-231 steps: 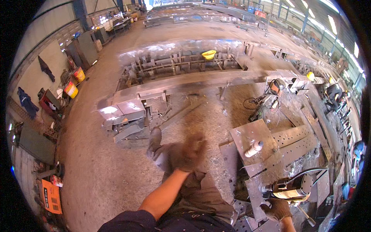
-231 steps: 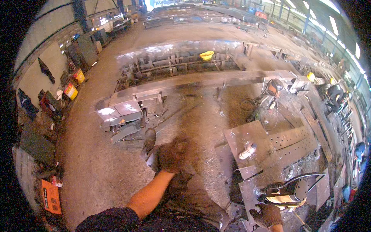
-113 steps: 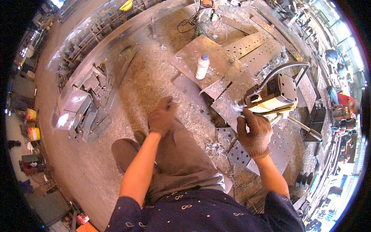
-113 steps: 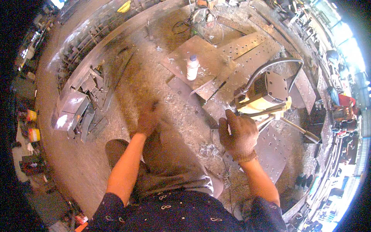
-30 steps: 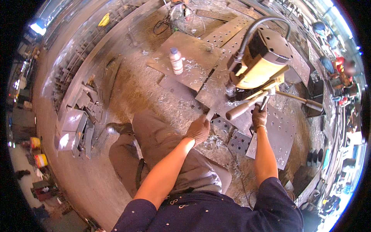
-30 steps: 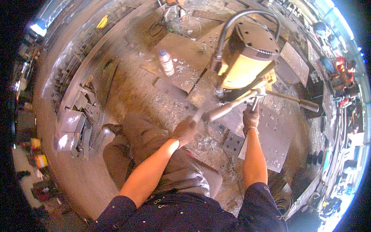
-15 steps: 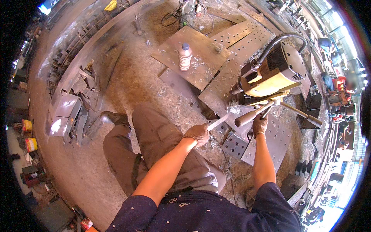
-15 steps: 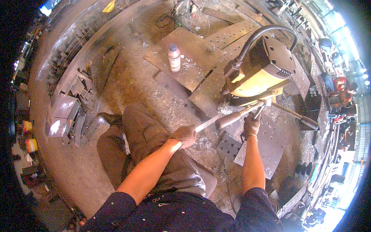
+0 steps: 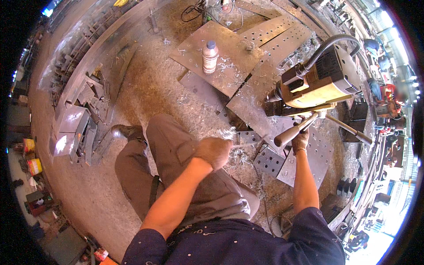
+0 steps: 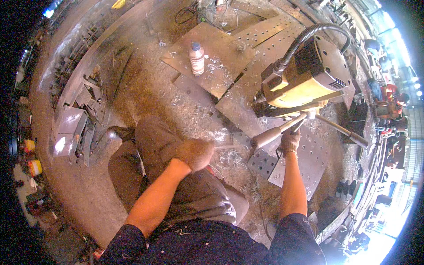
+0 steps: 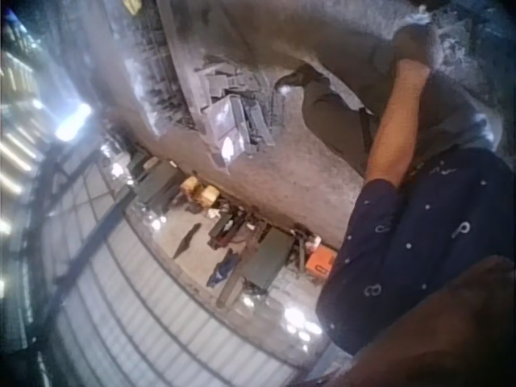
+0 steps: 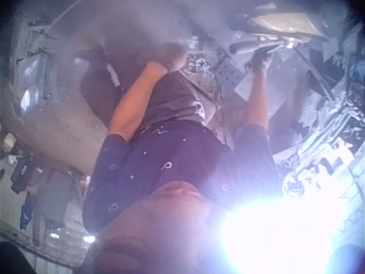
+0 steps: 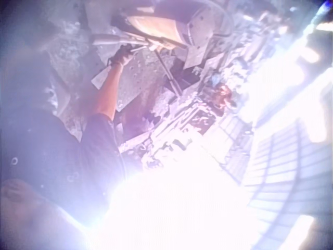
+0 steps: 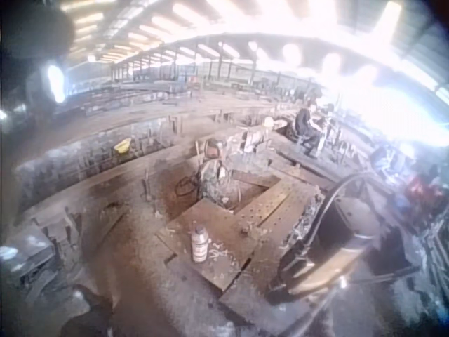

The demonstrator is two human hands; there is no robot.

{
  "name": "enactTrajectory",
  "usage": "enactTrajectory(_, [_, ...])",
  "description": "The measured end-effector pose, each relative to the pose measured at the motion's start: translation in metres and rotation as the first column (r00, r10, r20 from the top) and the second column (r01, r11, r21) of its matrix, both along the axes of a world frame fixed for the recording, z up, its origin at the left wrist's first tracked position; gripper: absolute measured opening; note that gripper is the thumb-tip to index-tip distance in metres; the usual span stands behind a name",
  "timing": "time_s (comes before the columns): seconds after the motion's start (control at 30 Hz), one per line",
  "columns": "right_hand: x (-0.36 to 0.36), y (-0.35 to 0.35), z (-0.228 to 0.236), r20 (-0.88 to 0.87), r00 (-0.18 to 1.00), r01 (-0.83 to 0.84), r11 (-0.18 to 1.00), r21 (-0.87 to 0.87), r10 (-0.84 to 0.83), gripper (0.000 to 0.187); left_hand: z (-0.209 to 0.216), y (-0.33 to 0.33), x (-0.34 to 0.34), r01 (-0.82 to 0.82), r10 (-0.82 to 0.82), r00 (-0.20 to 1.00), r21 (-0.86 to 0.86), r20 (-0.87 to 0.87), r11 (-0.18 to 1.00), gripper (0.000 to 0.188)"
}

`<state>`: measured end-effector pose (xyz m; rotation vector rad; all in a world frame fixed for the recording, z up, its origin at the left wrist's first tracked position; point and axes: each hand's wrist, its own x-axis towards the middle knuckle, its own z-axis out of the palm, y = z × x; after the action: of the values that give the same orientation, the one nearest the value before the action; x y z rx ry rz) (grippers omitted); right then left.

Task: The person operates a yellow hole-saw drill on a metal plate, adjusting the tool and repositioning the plate while another worker places additional metal pieces nearby. The person continues drilling and handling the plate throughout the clip.

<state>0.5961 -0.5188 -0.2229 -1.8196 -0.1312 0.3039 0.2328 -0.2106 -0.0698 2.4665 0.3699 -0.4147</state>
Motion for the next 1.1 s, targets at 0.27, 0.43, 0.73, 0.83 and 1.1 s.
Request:
enactTrajectory(0.27, [0.008,-0.024,-0.022,-0.023,1.0,-0.018,0.999,-0.042,0.017,0.057,-0.018,0.04,0.067,-0.306,0.316,0.947,-0.136,0.063,0.942,0.036])
enactTrajectory(0.43, [0.018,-0.004,-0.022,-0.138,0.99,0.018,0.995,0.094,-0.005,0.047,-0.1,0.028,0.098,-0.203,0.219,0.963,-0.112,0.159,0.973,0.036])
enactTrajectory(0.73, [-0.001,-0.009,0.004,-0.183,0.982,0.07,0.993,0.094,-0.052,0.046,-0.131,0.038,0.046,0.285,-0.282,0.958,-0.077,0.042,0.956,0.025])
enactTrajectory(0.83, [0.01,-0.017,-0.006,-0.036,0.999,-0.026,0.999,-0.041,0.025,0.045,-0.131,0.033,0.048,0.63,-0.628,0.775,-0.133,0.063,0.765,0.023])
enactTrajectory(1.1, [0.003,-0.013,-0.004,0.01,0.999,-0.029,0.975,-0.219,0.032,0.04,-0.092,-0.003,0.071,0.318,-0.321,0.943,0.053,0.083,0.947,0.018])
